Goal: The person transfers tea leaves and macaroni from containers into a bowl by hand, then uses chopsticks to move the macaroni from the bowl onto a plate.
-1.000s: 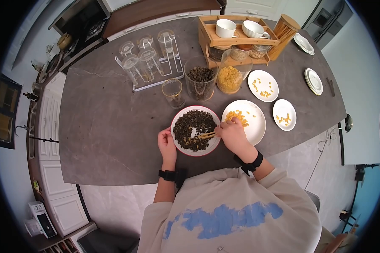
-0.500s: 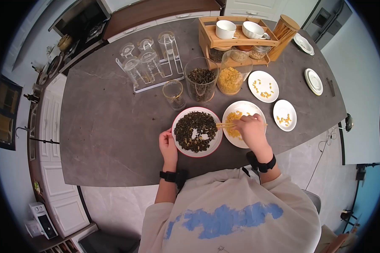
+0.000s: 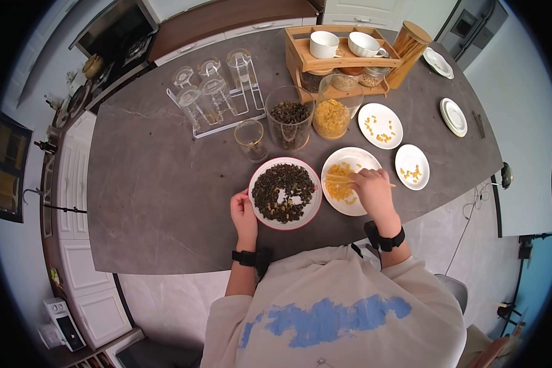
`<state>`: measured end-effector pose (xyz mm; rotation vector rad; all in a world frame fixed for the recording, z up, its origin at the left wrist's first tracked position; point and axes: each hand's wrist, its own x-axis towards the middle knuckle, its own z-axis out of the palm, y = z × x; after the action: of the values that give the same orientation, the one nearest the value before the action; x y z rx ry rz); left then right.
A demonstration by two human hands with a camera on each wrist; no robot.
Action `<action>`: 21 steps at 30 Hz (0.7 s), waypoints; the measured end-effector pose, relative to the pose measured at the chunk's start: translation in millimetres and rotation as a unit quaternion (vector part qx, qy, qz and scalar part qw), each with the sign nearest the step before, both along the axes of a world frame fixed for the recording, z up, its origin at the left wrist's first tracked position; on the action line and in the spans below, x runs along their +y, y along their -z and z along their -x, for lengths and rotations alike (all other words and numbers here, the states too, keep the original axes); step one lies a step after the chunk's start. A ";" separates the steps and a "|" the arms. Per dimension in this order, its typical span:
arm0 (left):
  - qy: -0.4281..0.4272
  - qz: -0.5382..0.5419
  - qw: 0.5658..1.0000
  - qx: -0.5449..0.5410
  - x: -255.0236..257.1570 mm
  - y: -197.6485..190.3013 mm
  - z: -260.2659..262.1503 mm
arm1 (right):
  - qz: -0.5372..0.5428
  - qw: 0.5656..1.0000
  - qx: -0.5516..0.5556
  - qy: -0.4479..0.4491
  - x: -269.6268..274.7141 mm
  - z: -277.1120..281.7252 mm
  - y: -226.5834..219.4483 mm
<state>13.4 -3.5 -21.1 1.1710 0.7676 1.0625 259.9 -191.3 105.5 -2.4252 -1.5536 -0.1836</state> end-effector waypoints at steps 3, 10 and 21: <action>-0.004 0.000 1.000 0.002 -0.7 -1.7 -0.7 | -0.019 0.998 0.016 -0.059 16.6 16.3 1.1; -0.003 -0.009 1.000 0.009 -0.5 -1.6 -0.2 | 0.025 0.989 0.022 -0.146 43.9 45.6 13.9; 0.003 -0.008 1.000 -0.001 -0.6 -1.9 -0.5 | 0.051 0.986 0.016 -0.155 50.5 51.7 26.3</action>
<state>13.9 -4.1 -19.2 1.1849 0.7545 1.0673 208.2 -140.8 79.2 -2.2047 -1.9408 -0.0049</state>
